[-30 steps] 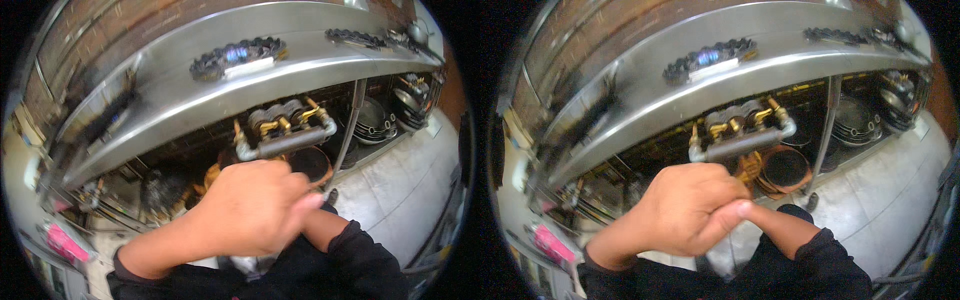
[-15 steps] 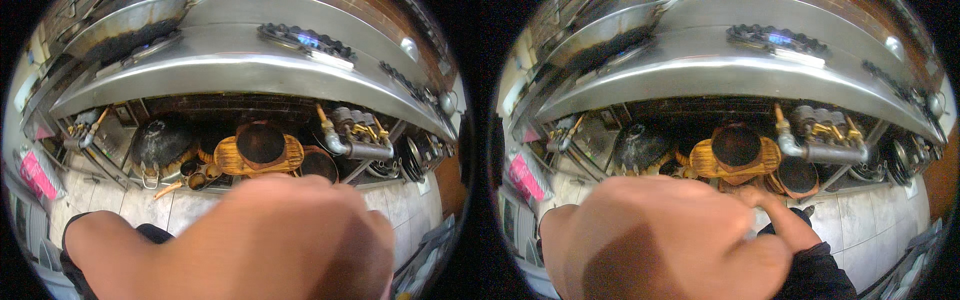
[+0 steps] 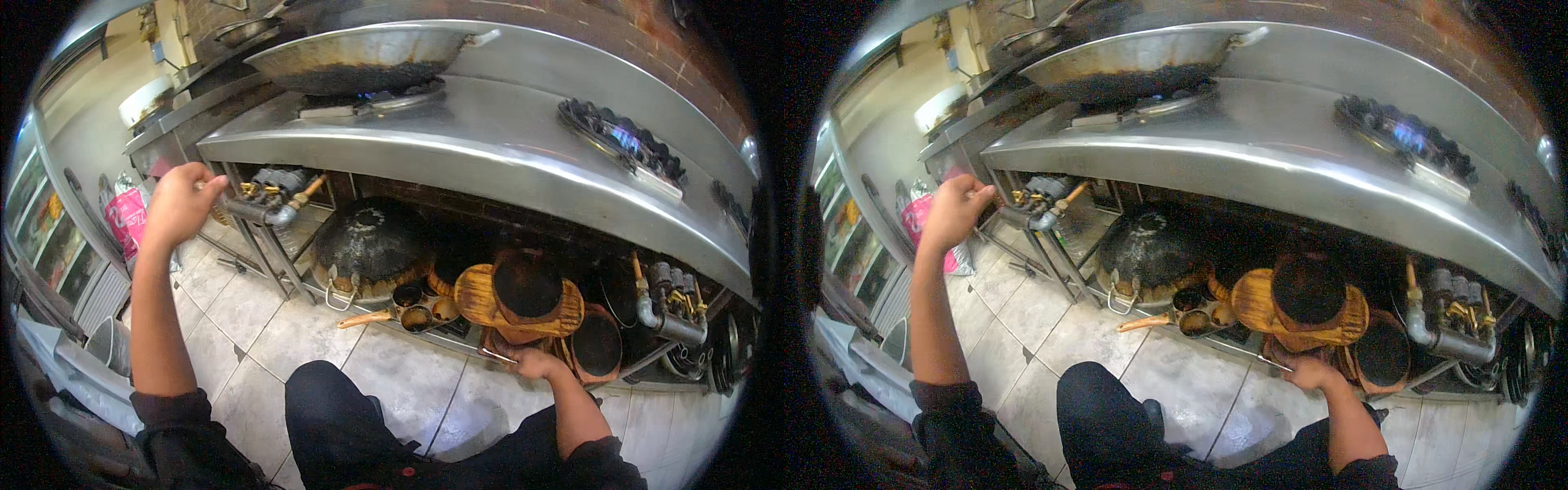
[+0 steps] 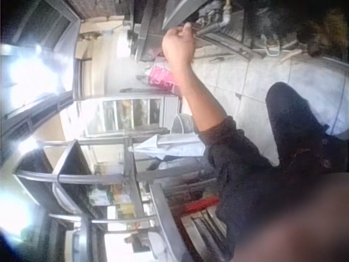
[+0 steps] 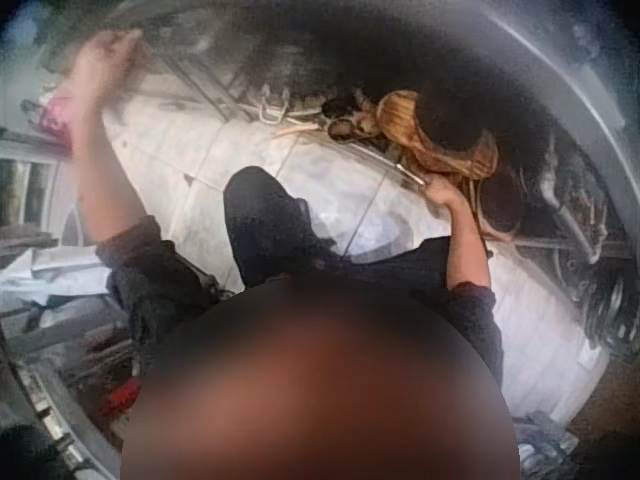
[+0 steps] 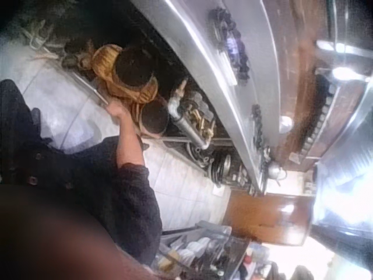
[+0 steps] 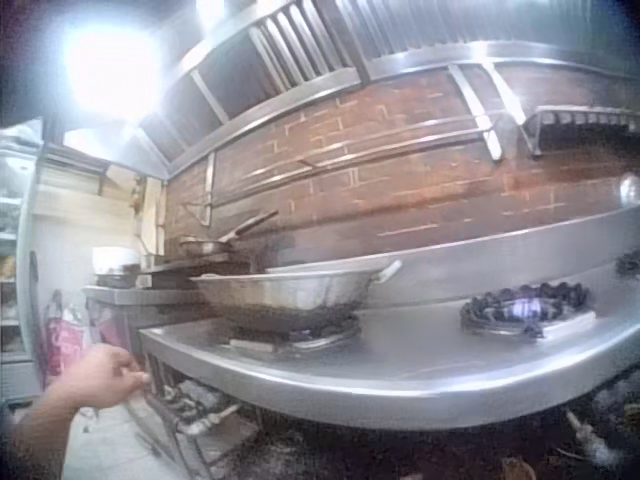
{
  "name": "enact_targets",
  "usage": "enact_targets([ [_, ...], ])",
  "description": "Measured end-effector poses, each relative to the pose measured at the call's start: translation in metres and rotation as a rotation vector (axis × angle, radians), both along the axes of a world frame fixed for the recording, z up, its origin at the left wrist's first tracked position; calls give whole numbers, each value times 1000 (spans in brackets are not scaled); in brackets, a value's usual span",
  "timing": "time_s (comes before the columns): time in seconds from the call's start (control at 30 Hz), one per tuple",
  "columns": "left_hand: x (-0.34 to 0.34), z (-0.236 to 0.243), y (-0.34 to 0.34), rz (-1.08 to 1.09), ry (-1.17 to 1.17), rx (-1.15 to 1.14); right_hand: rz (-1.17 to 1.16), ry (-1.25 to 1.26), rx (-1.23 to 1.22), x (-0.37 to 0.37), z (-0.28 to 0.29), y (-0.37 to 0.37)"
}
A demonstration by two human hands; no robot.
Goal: The person sits on the floor and uses a wrench to tighten connections on a gas pipe system beneath a commercial stove. They also use a cloth to wipe the pipes and adjust the valves by hand.
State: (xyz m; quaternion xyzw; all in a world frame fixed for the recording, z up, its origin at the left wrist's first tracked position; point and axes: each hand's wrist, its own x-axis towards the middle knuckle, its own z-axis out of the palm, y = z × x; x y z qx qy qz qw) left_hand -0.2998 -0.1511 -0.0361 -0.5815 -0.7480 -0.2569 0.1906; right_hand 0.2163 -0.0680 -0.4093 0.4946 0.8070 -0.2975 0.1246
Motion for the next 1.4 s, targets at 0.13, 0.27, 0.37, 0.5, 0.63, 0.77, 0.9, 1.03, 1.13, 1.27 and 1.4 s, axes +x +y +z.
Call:
enact_targets([
  [0.13, -6, -4, 33, 90, -58, -216, -41, -72, 37, 18, -23, 3],
  [0.27, -22, -6, 52, 195, 74, -293, -67, -163, 7, -11, 11, -5],
  [0.37, -30, -14, 81, 147, 81, -297, -87, -203, 53, 41, -55, 1],
  [0.5, -30, -1, 70, 144, 25, -413, -30, -235, -16, 12, -34, 1],
  [0.63, -16, -1, 66, 167, 12, -354, -57, -245, -32, 9, -29, -2],
  [0.77, -29, -5, 69, 85, 95, -381, -49, -296, -84, 0, -22, -2],
  [0.9, -44, -2, 50, -112, 110, -299, -104, -294, -132, -8, -14, -4],
  [1.03, -13, -11, 43, -36, 106, -202, -83, -271, -84, -1, -19, -6],
  [1.13, -5, -14, 46, -56, 157, -275, -67, -266, -60, 5, -26, -4],
  [1.27, -27, -14, 50, -204, 150, -274, -107, -264, -56, -1, -25, -4],
  [1.4, -22, -12, 47, -209, 151, -275, -64, -264, -81, 5, -28, 0],
])
